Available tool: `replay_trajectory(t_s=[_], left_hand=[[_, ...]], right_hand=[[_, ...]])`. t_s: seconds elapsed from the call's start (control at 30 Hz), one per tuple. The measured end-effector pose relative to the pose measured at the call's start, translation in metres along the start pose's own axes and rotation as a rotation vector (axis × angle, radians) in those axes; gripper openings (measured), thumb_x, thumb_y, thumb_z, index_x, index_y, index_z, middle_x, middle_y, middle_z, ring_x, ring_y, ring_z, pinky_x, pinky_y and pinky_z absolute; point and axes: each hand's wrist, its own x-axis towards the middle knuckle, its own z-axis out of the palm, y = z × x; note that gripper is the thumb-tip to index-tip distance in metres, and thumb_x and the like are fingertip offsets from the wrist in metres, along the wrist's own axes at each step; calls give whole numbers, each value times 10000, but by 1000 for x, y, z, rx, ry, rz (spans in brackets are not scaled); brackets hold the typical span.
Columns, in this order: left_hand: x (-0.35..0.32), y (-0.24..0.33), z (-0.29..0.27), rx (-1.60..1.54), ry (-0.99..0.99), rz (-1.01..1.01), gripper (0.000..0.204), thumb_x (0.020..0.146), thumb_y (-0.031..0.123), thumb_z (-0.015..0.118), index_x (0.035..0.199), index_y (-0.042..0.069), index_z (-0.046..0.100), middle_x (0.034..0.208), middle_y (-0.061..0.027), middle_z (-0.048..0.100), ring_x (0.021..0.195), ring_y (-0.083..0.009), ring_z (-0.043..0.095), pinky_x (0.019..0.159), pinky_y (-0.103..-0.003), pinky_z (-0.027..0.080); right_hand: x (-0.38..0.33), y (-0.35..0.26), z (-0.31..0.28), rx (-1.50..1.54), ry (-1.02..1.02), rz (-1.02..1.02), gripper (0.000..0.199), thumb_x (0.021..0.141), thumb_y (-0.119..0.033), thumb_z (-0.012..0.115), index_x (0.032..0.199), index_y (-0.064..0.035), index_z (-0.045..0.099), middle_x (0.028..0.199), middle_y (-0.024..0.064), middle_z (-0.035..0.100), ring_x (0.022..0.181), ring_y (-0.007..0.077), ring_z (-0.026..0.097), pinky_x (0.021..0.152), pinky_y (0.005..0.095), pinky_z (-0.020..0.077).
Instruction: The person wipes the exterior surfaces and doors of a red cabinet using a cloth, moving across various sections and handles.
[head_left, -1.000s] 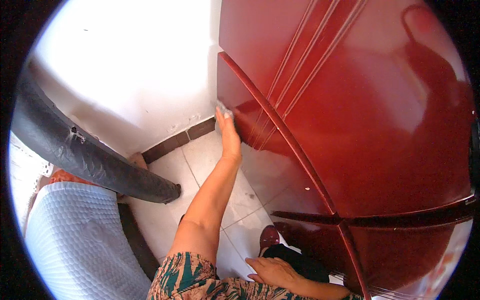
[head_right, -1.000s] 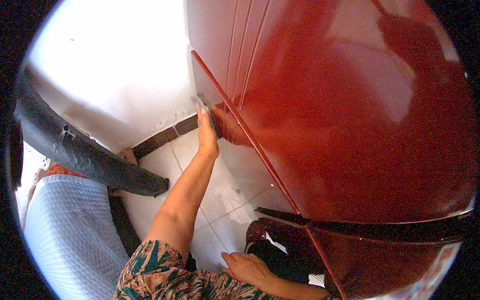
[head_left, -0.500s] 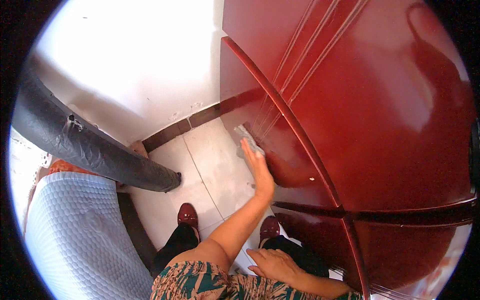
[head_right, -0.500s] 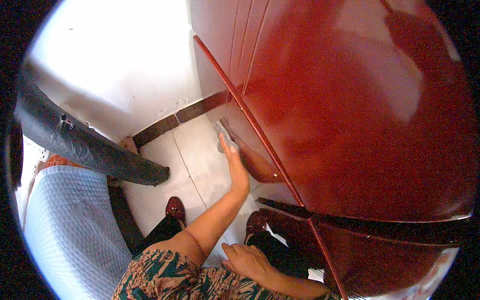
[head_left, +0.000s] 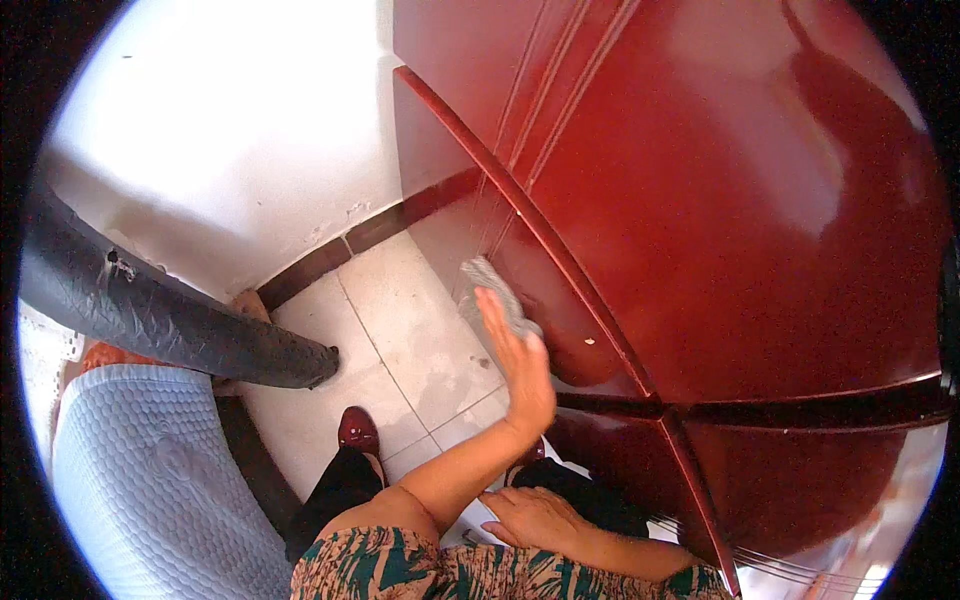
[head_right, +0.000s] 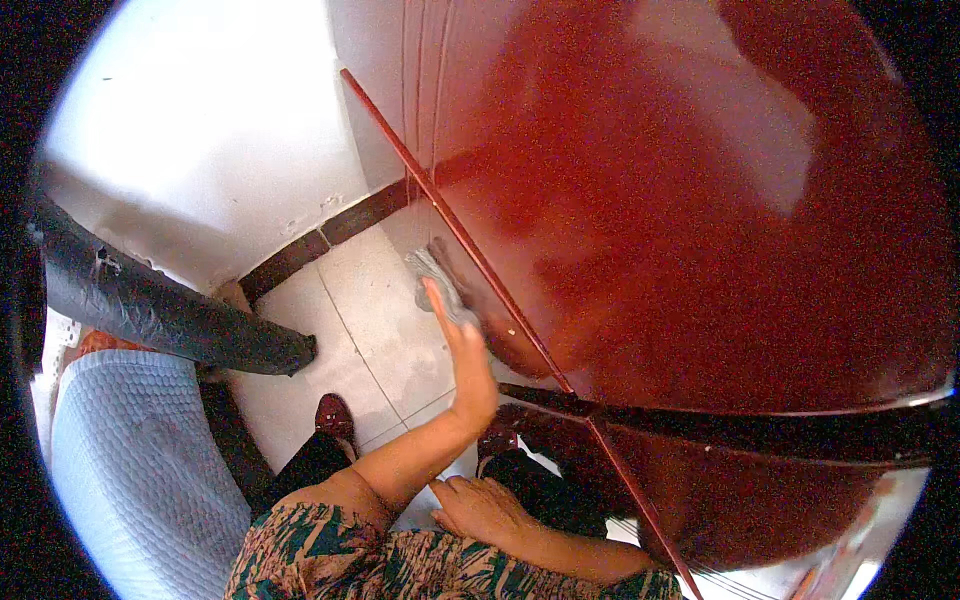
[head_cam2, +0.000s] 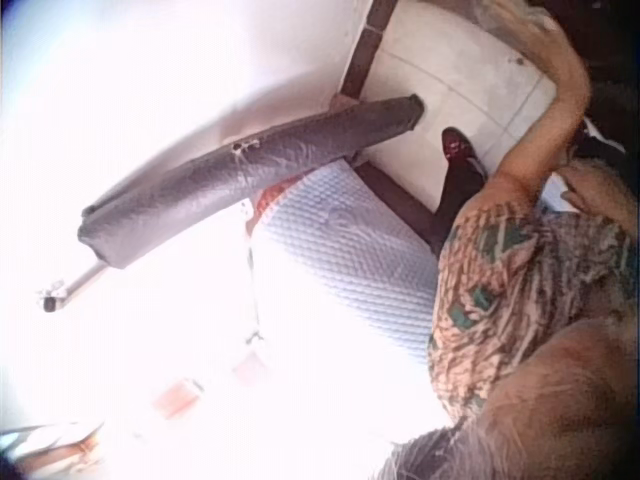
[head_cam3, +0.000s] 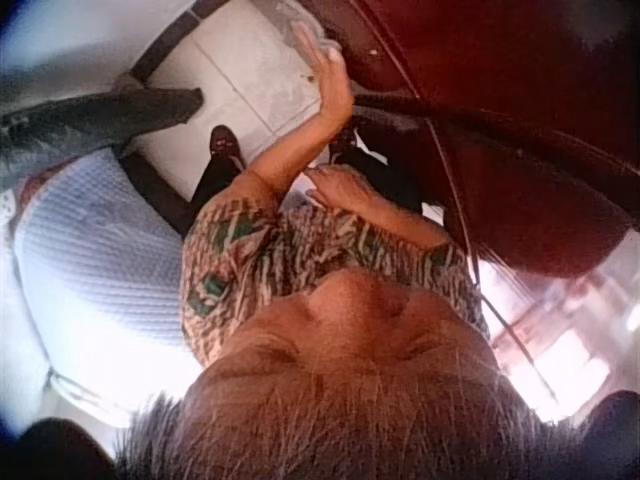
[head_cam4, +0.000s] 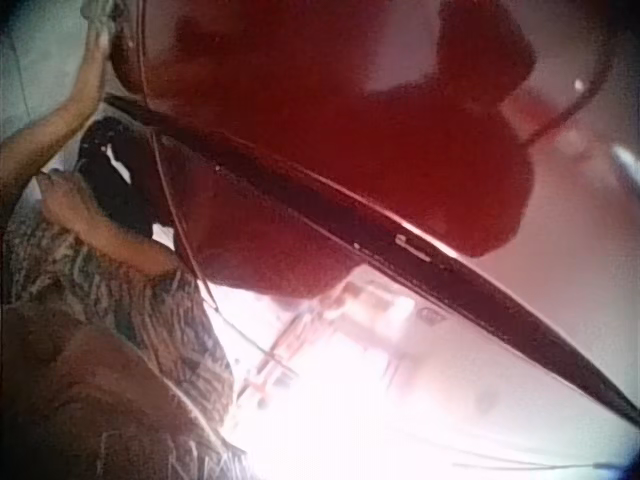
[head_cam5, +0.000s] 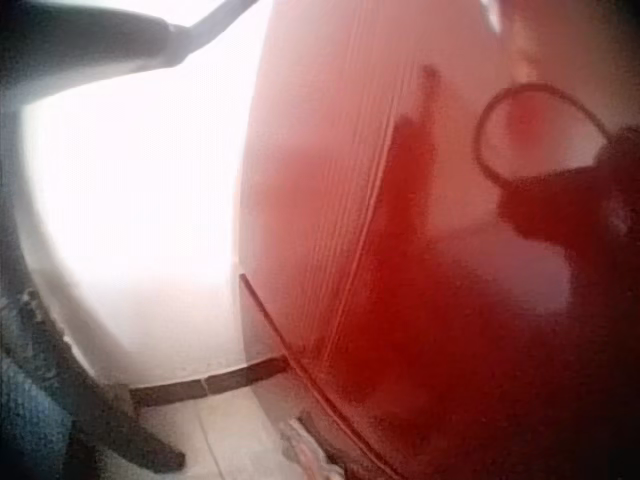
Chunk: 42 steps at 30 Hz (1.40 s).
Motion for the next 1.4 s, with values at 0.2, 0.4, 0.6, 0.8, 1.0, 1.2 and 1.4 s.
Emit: replay_trajectory(t_s=[0.2, 0.4, 0.6, 0.8, 1.0, 1.2, 1.4], left_hand=[[-51, 6, 4, 121, -265, 729, 769, 977, 580, 316, 1552, 110, 117, 1563, -324, -12, 1443, -509, 3, 1104, -649, -35], [-49, -39, 4, 104, -62, 208, 757, 1007, 488, 305, 1532, 2, 55, 1573, -295, -30, 1457, -462, -14, 1159, -550, 2], [-55, -106, 1, -277, 71, -646, 822, 995, 566, 288, 1536, 28, -20, 1611, -152, -63, 1487, -289, -21, 1194, -413, 5], [-26, -87, 1, -855, 175, -1207, 727, 958, 662, 299, 1416, 108, 410, 1406, -122, 475, 1298, -313, 429, 1087, -461, 333], [-38, -57, 1, -638, 31, -911, 873, 939, 659, 368, 1553, 208, -57, 1621, -67, 16, 1480, -280, 69, 1184, -471, 104], [-57, 55, 13, -587, -88, -655, 697, 977, 587, 381, 1457, 85, 327, 1436, -75, 420, 1270, -253, 426, 1093, -378, 309], [-111, 132, 14, -348, -332, -224, 690, 1044, 437, 288, 1544, 47, 15, 1618, -84, 15, 1485, -211, 23, 1194, -331, 16]], right_hand=[[1, 5, 16, 6, -6, -42, 379, 861, -322, 637, 1007, 25, 587, 914, 204, 647, 811, 383, 663, 685, 476, 550], [2, -5, -3, -37, -129, 39, 396, 896, -335, 602, 1124, -14, 563, 978, 182, 640, 883, 357, 644, 746, 460, 523], [3, -8, -5, 6, -128, 70, 417, 919, -338, 581, 1208, -39, 547, 1001, 164, 634, 915, 350, 631, 767, 448, 507], [1, -5, -10, 22, -148, 84, 382, 916, -315, 584, 1168, -29, 556, 977, 183, 639, 920, 359, 635, 767, 470, 508], [-5, -2, -5, 39, -158, 19, 302, 913, -295, 564, 1022, -21, 633, 1010, 189, 662, 943, 380, 642, 817, 487, 510], [-9, 23, 33, 163, 20, 20, 290, 918, -298, 542, 1040, -69, 672, 1048, 193, 676, 943, 345, 657, 821, 465, 507], [-34, 12, 4, 453, 162, 18, 343, 884, -300, 597, 1090, -30, 639, 1039, 197, 665, 878, 302, 635, 816, 401, 492]])
